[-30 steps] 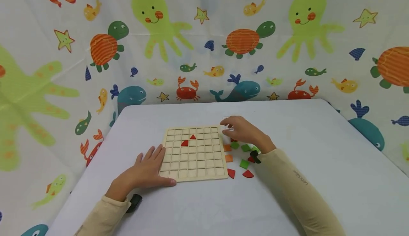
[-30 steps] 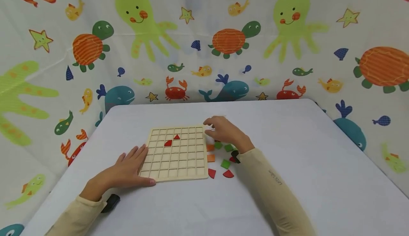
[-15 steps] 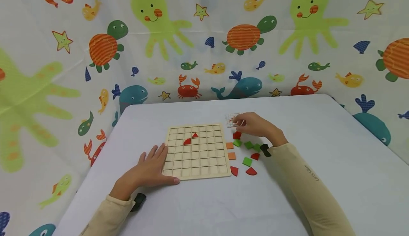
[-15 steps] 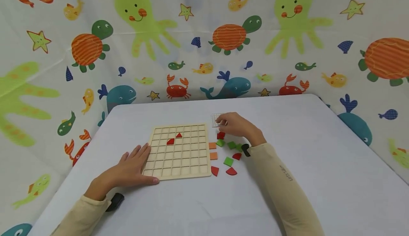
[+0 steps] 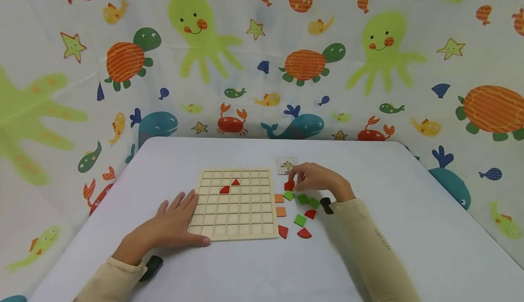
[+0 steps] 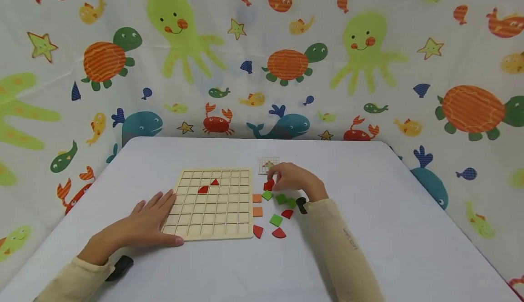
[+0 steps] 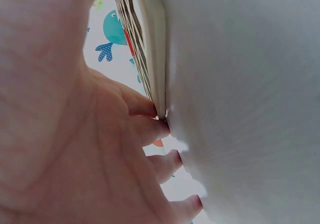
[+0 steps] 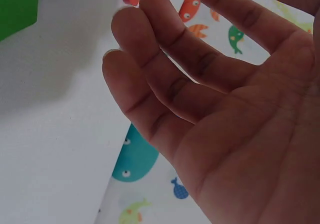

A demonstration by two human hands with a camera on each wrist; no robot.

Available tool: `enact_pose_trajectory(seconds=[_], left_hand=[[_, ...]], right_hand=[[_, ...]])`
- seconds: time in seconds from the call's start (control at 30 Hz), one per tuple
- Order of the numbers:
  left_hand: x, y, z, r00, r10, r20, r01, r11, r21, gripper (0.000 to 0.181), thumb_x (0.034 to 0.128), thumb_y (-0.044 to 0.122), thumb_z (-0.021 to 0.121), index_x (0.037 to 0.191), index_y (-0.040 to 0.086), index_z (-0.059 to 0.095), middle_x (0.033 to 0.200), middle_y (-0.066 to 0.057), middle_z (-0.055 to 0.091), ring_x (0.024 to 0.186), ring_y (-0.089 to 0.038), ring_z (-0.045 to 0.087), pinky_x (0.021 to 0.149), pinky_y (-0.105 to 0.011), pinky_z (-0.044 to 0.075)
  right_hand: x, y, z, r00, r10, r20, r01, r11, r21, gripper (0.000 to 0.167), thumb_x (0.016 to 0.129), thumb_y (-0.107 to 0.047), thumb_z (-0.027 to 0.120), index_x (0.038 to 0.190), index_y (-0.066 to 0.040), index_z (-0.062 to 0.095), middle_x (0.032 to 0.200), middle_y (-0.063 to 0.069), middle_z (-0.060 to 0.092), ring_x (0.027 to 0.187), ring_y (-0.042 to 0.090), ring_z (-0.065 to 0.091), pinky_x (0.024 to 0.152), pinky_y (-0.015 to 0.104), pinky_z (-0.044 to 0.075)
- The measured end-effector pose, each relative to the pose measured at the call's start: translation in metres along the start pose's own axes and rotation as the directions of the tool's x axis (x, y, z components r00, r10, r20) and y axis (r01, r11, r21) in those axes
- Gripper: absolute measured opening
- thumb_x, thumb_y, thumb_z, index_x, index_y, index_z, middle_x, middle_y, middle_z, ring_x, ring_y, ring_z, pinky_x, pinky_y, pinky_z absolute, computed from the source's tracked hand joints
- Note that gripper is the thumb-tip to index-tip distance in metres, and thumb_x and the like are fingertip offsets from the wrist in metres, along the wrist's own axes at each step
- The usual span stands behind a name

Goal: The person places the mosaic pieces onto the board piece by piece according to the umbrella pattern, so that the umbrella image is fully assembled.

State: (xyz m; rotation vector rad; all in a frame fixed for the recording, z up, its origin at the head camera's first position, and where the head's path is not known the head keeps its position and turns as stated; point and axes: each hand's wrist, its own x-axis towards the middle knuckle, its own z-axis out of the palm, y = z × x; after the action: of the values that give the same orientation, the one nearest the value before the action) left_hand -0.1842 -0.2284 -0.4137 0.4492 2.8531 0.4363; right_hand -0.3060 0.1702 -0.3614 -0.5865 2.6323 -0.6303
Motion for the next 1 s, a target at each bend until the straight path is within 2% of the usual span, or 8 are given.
enact_pose_trajectory(seconds=[0.2,0.37,0.5,0.83,1.0], left_hand=[[-0.001,-0.004,0.005,1.0,0.012,-0.015,-0.012,1.0,-0.003,0.136,0.0764,0.076,0.08,0.163,-0.013,0.026,0.17,-0.035,0.021,0.154,-0.06,0.014,0.114,-0.084,0.008],[-0.004,-0.008,0.004,1.0,0.01,-0.02,-0.01,1.0,-0.007,0.136,0.076,0.077,0.08,0.162,-0.014,0.026,0.169,-0.036,0.021,0.154,-0.061,0.013,0.112,-0.085,0.006],[0.001,-0.005,0.006,0.999,0.021,-0.033,-0.022,0.999,-0.032,0.136,0.0761,0.078,0.079,0.163,-0.012,0.026,0.17,-0.034,0.022,0.155,-0.06,0.013,0.113,-0.084,0.006],[0.001,-0.003,0.004,1.0,-0.002,0.005,0.002,0.999,-0.034,0.134,0.0784,0.076,0.079,0.165,-0.01,0.023,0.173,-0.031,0.018,0.157,-0.056,0.01,0.117,-0.081,0.006],[-0.002,-0.002,0.0,1.0,-0.002,0.016,0.003,1.0,-0.013,0.133,0.0791,0.075,0.079,0.165,-0.01,0.023,0.173,-0.03,0.017,0.157,-0.056,0.011,0.117,-0.08,0.008]], right_hand=[[-0.001,-0.005,0.009,0.999,0.011,0.042,-0.01,0.999,-0.033,0.024,0.094,-0.011,0.08,0.117,-0.02,0.077,0.096,0.004,0.065,0.092,0.023,0.061,0.077,0.035,0.055],[0.003,-0.011,0.019,0.997,0.023,0.067,-0.018,0.997,-0.07,0.023,0.094,-0.014,0.083,0.114,-0.024,0.078,0.097,0.001,0.065,0.094,0.021,0.061,0.079,0.034,0.055],[0.004,-0.011,0.015,0.997,0.035,0.07,-0.028,0.994,-0.107,0.023,0.093,-0.013,0.084,0.113,-0.022,0.078,0.096,0.0,0.065,0.092,0.021,0.061,0.08,0.035,0.054],[0.008,-0.013,0.021,0.996,0.044,0.078,-0.034,0.992,-0.121,0.029,0.088,-0.004,0.083,0.11,-0.016,0.07,0.099,0.003,0.063,0.097,0.022,0.059,0.081,0.037,0.054],[0.01,-0.013,0.025,0.995,0.04,0.091,-0.03,0.994,-0.109,0.03,0.088,-0.006,0.084,0.111,-0.013,0.067,0.098,0.004,0.062,0.097,0.023,0.058,0.082,0.036,0.054]])
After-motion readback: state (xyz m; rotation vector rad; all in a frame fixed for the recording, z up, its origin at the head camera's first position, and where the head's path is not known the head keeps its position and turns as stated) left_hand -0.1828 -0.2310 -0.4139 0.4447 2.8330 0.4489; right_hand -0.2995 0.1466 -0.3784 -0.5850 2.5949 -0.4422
